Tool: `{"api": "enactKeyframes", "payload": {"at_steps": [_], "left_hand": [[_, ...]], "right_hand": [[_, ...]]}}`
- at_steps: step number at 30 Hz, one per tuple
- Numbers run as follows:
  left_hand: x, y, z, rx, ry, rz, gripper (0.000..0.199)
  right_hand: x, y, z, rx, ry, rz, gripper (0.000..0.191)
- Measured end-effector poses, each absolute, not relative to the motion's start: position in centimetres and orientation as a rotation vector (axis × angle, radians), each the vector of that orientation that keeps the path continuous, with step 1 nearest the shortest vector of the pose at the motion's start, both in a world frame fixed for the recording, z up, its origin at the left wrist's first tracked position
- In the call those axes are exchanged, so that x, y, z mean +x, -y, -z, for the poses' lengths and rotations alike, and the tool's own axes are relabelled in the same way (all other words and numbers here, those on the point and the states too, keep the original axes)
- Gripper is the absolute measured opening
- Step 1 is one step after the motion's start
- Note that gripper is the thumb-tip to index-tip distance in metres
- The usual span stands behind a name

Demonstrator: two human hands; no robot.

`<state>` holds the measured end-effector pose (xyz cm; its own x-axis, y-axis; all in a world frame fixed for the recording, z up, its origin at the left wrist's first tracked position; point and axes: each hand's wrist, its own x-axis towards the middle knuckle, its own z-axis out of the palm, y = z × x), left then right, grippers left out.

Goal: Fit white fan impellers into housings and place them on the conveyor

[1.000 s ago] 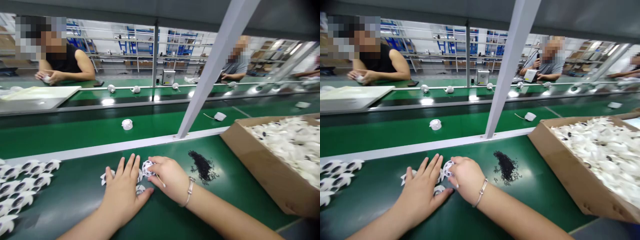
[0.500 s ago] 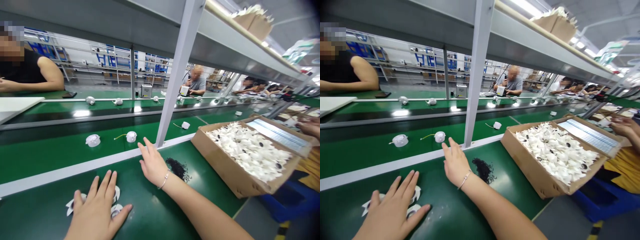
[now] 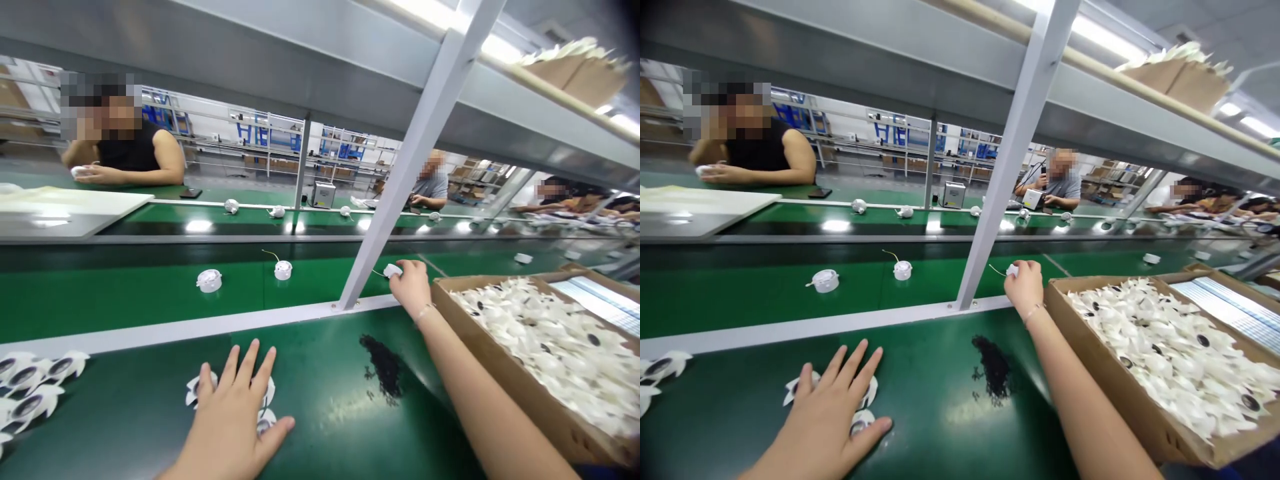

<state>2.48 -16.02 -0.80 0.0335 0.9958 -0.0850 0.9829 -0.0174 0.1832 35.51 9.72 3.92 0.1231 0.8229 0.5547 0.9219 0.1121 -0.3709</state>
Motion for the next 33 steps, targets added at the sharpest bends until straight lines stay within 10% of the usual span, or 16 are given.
{"api": "enactKeyframes", "payload": {"at_steps": [11, 19, 26, 33], "left_hand": [[1.9, 15.9, 0.4, 2.484, -1.614, -0.253, 0.086], [-0.4, 14.5, 0.4, 2.458, -1.638, -0.210, 0.103], [-2.4, 13.1, -0.5, 2.510, -1.476, -0.188, 0.109], [-2.6, 13.2, 0.2, 2.542, -1.458, -0.285, 0.107]], "right_hand": [[36.6, -15.4, -3.1, -1.904, 2.014, -0.025, 0.031], [37.0, -4.7, -5.2, -1.562, 1.830, 0.290, 0.055], [27.4, 8.7, -3.4, -0.814, 2.190, -0.457, 0.014], [22.2, 10.7, 0.3, -0.616, 2.316, -0.589, 0.021]]}}
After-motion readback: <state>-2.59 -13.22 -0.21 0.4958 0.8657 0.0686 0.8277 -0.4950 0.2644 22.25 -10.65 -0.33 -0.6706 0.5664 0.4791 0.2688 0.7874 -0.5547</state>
